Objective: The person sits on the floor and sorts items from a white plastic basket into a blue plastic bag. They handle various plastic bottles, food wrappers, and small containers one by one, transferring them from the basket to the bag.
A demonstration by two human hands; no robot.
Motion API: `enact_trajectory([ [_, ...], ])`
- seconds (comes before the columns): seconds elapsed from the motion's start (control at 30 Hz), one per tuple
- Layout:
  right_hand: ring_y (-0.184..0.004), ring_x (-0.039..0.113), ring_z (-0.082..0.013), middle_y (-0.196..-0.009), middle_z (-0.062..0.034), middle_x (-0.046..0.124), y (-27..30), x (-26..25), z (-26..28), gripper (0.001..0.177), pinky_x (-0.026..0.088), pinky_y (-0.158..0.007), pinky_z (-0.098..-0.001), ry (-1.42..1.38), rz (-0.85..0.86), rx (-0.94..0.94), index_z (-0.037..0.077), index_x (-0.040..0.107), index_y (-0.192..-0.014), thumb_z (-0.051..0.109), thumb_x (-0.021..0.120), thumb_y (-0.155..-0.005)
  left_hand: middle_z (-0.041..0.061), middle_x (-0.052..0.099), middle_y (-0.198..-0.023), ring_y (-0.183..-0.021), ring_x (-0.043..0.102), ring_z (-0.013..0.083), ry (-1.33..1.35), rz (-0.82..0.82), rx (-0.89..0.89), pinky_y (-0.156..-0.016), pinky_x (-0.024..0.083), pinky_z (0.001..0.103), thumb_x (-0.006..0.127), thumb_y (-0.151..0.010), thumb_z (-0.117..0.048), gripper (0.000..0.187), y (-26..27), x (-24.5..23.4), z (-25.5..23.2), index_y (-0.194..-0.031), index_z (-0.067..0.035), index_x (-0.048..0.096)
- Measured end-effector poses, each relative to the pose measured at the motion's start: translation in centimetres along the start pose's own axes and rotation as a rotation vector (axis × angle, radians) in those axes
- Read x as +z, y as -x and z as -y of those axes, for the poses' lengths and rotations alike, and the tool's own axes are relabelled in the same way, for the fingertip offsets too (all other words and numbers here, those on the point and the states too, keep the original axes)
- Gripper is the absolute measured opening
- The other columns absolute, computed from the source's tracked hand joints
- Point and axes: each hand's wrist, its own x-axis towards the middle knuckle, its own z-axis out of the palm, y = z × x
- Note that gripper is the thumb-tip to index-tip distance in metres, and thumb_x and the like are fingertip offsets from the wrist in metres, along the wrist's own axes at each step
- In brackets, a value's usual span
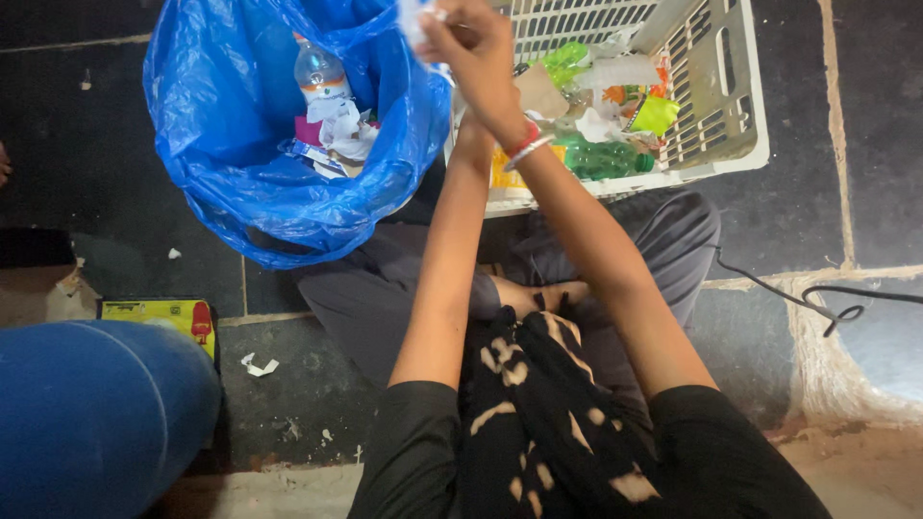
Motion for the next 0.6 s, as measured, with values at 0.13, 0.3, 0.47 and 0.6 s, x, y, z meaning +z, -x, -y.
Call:
enact_trajectory([
  [0.13,-0.089,0.075,-0.0176,-0.096,-0.0082,0.074,-0.7,5.6,1.0,0.01,0.065,-0.082,-0.0332,-0.103,0.101,-0.111,-0.002,0.069,-0.116,-0.002,0.069,-0.106,0.025,0.07,-0.073,-0.068,0.071,0.0395,0.161,-0.065,-0.025,-0.06,0.053,0.051,0.066,-0.077,-0.011,0.012,1.2,-0.5,-0.1,-0.067,-0.005,0.071],
  [0.3,-0.125,0.056,-0.021,-0.139,-0.0141,0.056,-0.3,7.1,3.3,0.056,0.06,-0.095,-0.0328,0.078,0.795,-0.036,0.0,0.057,-0.141,-0.012,0.07,-0.088,0.027,0.068,-0.072,-0.063,0.071,0.0408,0.167,-0.124,-0.001,-0.051,0.051,0.05,0.066,-0.071,-0.008,0.008,1.9,-1.4,-0.5,-0.066,-0.006,0.072],
  [0.47,-0.127,0.066,-0.0181,-0.142,-0.0061,0.063,0.4,2.8,1.0,0.045,0.061,-0.105,-0.0324,-0.03,0.518,0.063,0.006,0.062,-0.139,-0.005,0.071,-0.097,0.024,0.068,-0.086,-0.078,0.069,0.0396,0.161,-0.164,-0.028,-0.064,0.052,0.049,0.064,-0.077,-0.014,0.01,1.7,-0.2,-0.6,-0.084,-0.009,0.07],
  [0.6,-0.097,0.078,-0.0176,-0.111,-0.0053,0.076,0.2,-2.8,-1.4,0.014,0.066,-0.085,-0.0342,0.36,0.088,-0.006,0.004,0.074,-0.107,0.003,0.082,-0.096,0.021,0.069,-0.098,-0.09,0.068,0.0387,0.148,-0.062,-0.053,-0.074,0.052,0.048,0.062,-0.082,-0.018,0.019,0.8,-1.0,-0.8,-0.099,-0.011,0.069],
])
